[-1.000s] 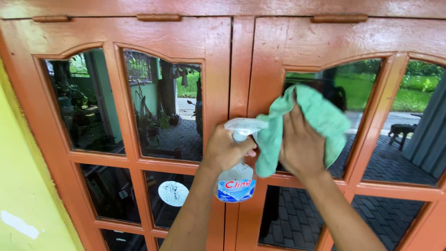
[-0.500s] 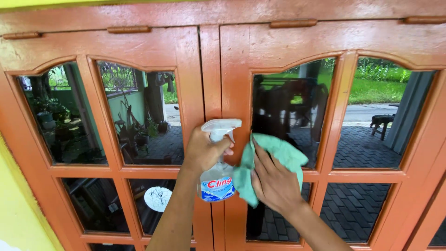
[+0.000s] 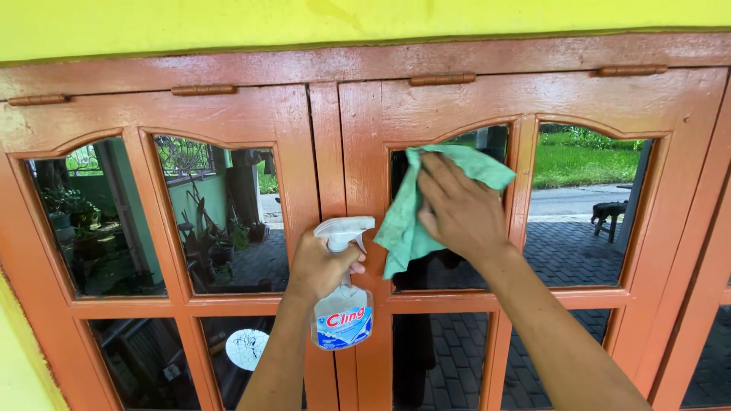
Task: Clean the glass panes of a wooden door using a spray cleaner and a cloth.
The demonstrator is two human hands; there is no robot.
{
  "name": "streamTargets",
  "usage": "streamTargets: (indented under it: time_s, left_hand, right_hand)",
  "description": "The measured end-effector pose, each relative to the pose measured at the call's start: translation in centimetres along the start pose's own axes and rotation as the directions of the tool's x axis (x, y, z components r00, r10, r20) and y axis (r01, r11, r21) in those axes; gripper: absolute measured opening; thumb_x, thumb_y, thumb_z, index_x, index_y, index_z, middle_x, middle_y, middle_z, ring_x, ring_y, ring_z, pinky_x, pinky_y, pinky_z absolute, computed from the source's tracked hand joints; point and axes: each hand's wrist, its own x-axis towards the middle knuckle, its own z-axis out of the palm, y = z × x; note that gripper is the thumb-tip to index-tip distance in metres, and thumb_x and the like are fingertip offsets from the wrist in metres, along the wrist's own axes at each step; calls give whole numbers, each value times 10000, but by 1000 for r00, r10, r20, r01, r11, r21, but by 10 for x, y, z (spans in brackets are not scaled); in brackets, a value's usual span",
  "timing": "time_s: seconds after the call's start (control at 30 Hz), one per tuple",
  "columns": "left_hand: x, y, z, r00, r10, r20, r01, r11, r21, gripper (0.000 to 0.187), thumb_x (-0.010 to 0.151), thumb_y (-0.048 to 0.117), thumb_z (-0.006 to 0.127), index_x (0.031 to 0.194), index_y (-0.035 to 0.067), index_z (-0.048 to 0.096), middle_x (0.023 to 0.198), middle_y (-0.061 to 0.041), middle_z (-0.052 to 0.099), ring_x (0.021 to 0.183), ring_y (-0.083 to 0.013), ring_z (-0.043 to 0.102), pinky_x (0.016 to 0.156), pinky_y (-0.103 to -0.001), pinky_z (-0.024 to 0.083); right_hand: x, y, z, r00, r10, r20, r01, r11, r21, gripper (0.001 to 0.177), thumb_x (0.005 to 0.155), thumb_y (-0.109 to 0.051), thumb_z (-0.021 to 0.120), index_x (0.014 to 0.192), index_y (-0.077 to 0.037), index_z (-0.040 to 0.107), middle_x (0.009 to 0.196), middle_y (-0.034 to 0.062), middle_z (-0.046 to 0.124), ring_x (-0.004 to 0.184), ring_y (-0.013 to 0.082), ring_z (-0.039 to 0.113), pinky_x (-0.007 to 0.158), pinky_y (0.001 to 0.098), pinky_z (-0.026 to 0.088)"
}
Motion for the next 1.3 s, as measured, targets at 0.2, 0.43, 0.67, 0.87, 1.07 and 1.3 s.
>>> streamTargets:
  time_s: [0.2,0.43,0.67,0.87,1.07,1.3]
  left_hand:
    - [-3,4,-1,1000,-3,-8,3,999,33,163,670,56,634,644,6,787,566,-178,734,526,-188,730,570,-278,589]
    - [0,0,1,999,-37,-32,37,999,12,163,699,74,653,656,-2,790,568,-169,737,517,-179,728,544,-278,583]
    - [6,-12,2,997,-76,-30,77,997,26,88,788,33,674,746,8,747,666,-117,776,608,-212,790,516,-284,559]
    - [3,-3,0,995,-100,-13,101,992,77,134,819,54,644,843,7,767,737,-103,801,637,-208,800,567,-288,594]
    - [-1,3,2,998,24,-50,-23,1000,22,159,681,51,650,634,-6,791,556,-179,735,507,-199,725,582,-297,591]
    - [0,4,0,999,38,-34,-38,999,-13,171,655,10,630,600,-3,792,515,-179,725,479,-200,720,559,-288,585]
  right_hand:
    - [-24,61,-9,989,148,9,-145,979,-140,467,801,-343,649,1234,-169,661,1456,33,595,1127,225,696,758,387,605]
    - [-65,29,-16,978,189,87,-171,969,-177,489,837,-343,633,1302,-193,615,1386,53,606,963,229,725,795,435,564]
    - [-170,-51,-47,889,312,337,-360,929,91,534,838,-264,579,1334,-67,551,1455,171,518,866,292,683,611,392,579]
    - [-139,-29,-55,873,272,404,-362,918,163,403,846,-227,588,1186,-12,564,1602,272,362,1388,416,500,794,480,636]
    - [-2,13,-35,970,239,-34,-227,950,213,647,743,-12,692,1371,85,566,1604,337,295,1472,508,351,1141,558,405]
    - [35,0,14,932,360,51,-362,930,65,701,929,-369,594,1541,-52,467,1691,183,210,1551,413,246,1125,542,434]
